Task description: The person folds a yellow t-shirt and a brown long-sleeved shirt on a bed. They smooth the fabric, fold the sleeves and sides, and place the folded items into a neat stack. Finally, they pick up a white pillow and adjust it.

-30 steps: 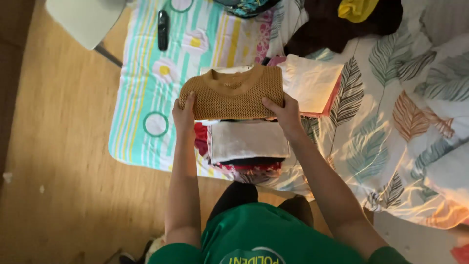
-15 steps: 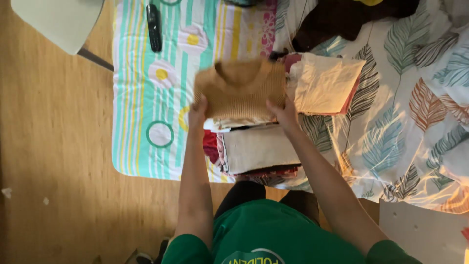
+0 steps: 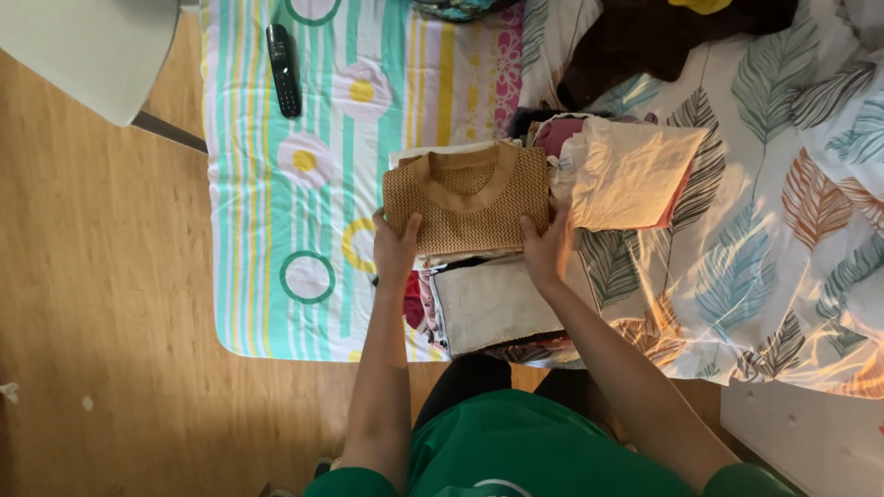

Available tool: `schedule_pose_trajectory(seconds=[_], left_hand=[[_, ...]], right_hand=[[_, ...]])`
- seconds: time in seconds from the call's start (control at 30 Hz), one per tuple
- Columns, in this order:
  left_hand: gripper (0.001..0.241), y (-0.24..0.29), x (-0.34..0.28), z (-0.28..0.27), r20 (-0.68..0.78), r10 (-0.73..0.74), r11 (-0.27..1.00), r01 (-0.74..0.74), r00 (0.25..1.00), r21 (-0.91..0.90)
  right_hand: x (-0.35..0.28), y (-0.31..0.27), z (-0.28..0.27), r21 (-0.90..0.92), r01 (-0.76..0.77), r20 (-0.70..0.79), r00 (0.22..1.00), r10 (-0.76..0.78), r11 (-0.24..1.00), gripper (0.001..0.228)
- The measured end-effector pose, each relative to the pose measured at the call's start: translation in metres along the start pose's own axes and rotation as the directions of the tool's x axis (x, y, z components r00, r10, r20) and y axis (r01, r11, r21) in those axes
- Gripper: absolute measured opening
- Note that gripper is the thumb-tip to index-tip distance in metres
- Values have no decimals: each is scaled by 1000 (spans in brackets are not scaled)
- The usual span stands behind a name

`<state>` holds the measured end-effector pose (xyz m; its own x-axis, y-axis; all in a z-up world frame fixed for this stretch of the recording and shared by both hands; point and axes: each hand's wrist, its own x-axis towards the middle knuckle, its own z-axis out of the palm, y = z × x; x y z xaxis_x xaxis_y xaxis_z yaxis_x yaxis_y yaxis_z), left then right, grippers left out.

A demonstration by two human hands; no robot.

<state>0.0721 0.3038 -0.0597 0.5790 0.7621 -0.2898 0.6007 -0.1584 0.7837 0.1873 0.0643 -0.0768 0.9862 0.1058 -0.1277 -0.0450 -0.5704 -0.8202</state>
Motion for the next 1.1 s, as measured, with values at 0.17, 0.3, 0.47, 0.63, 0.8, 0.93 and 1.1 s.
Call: schedule_pose_trajectory(seconds=[0.17,0.3,0.47,0.63,0.8,0.93,1.1], left_hand=[[83,27,-11,20,-27,351,845,-304,936,441],[61,23,-5,59,216,602,565,-602,769,564],[56,4,9,82,250,632,564,-657,733,500],[56,0,9,82,229,621,578,-635,750,513],[52,14,8,91,183,615,576,-595,767,560],[46,49,-21,104,98,607,691,-585,788,425],[33,135,-80,140,11,682,731,-682,731,27]], right_hand=[[-4,-28,14,-350,521,-7,830,-558,778,56],[10,-49,47,-532,644,320,754,-574,549,63],[23,-21,58,-563,610,426,792,-437,558,63],[21,-26,60,-559,619,421,785,-453,552,62],[25,-16,52,-325,640,416,758,-503,696,63],[16,-18,5,-140,533,226,838,-497,834,50],[18,-40,-99,-32,530,-150,835,-529,847,26]])
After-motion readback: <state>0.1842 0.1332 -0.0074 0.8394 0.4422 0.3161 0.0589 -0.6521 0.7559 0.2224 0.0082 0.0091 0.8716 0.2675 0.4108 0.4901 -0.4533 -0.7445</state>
